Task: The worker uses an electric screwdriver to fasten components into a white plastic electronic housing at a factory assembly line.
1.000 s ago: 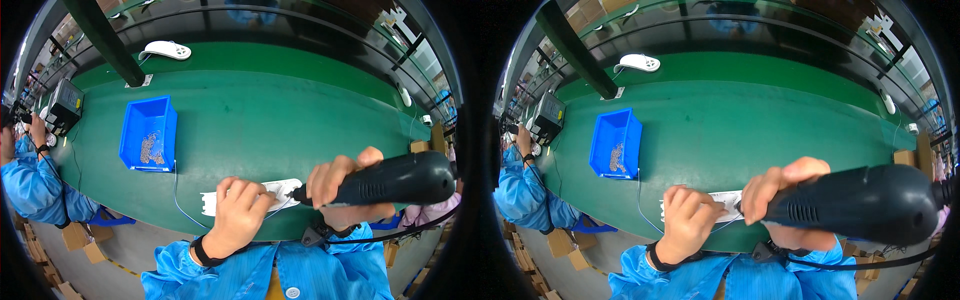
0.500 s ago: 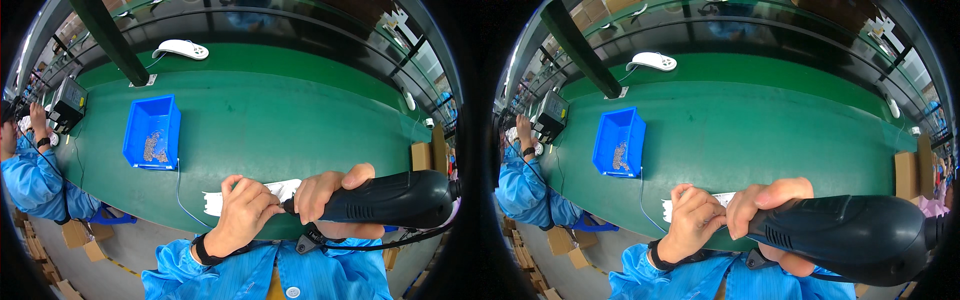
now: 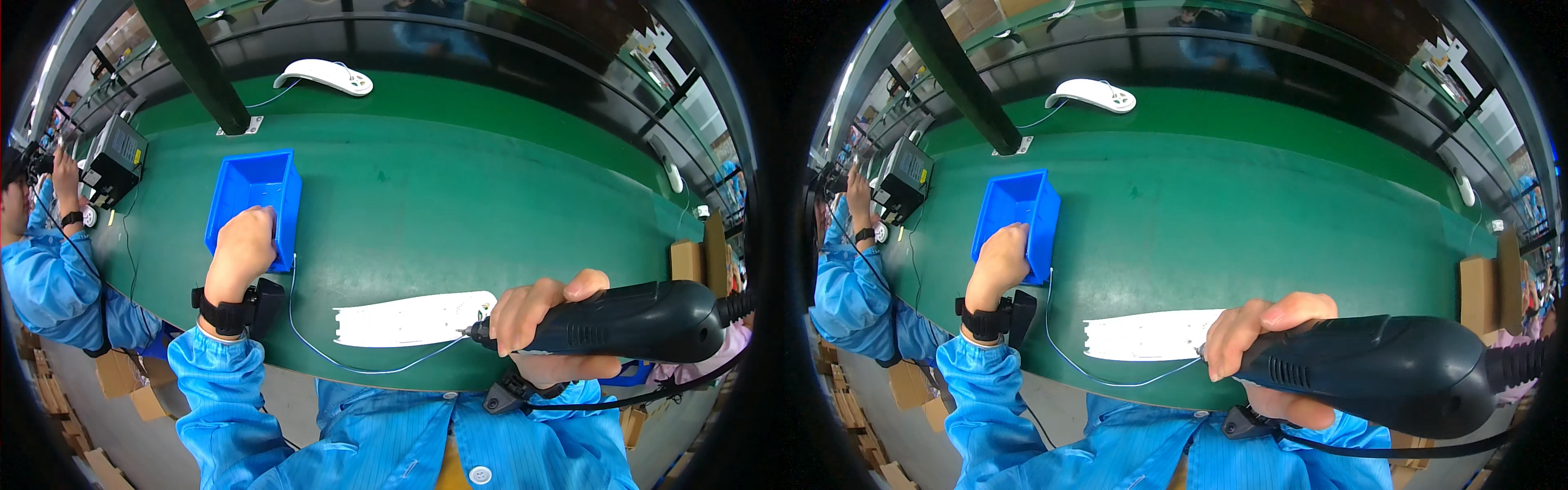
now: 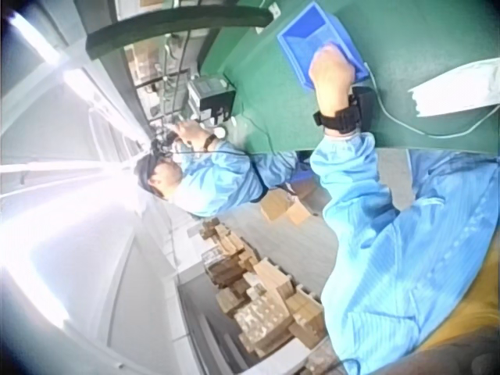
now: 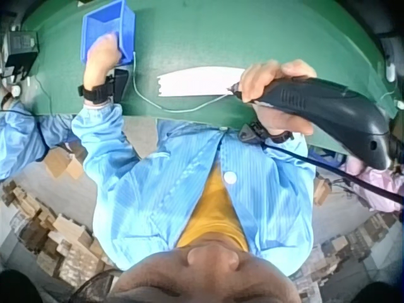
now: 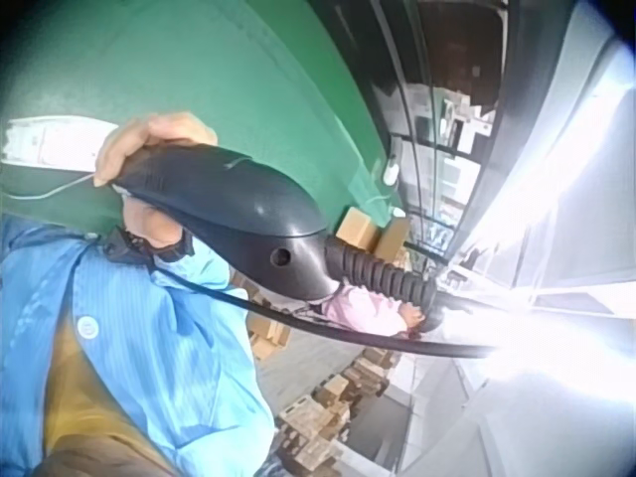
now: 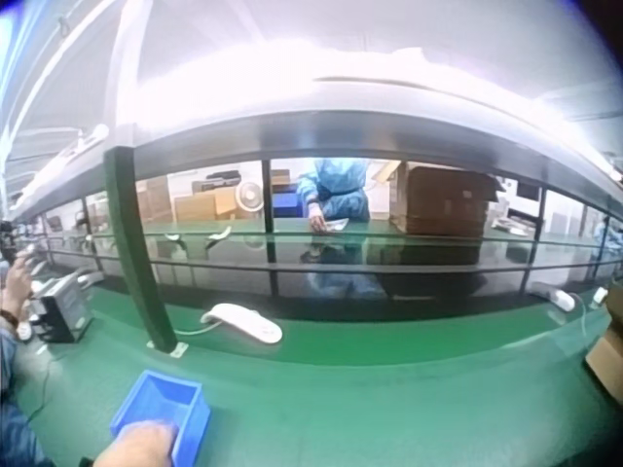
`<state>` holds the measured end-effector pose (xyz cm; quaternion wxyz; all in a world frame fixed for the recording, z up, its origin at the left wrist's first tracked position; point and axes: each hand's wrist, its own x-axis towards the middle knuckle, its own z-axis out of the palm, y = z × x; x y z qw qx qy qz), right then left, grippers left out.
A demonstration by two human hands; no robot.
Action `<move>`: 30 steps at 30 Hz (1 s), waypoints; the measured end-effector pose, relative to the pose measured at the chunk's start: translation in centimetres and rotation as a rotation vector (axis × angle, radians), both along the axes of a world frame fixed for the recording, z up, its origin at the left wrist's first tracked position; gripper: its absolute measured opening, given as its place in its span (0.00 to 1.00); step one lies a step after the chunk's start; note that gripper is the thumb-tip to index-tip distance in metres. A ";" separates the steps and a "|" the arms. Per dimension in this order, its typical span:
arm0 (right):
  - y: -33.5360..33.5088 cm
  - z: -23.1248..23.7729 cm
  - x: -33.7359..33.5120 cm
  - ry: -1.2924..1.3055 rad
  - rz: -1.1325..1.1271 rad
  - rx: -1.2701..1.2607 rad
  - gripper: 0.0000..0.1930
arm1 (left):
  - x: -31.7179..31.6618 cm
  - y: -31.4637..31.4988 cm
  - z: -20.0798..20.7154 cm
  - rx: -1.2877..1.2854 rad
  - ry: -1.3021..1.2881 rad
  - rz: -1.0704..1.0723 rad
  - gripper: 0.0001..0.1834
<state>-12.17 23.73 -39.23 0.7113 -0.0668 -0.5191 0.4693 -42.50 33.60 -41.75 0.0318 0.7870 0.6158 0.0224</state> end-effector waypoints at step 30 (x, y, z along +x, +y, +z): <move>0.1 -1.8 -1.0 -0.161 0.023 0.087 0.34 | 1.1 -2.4 2.4 0.525 -0.283 0.096 0.03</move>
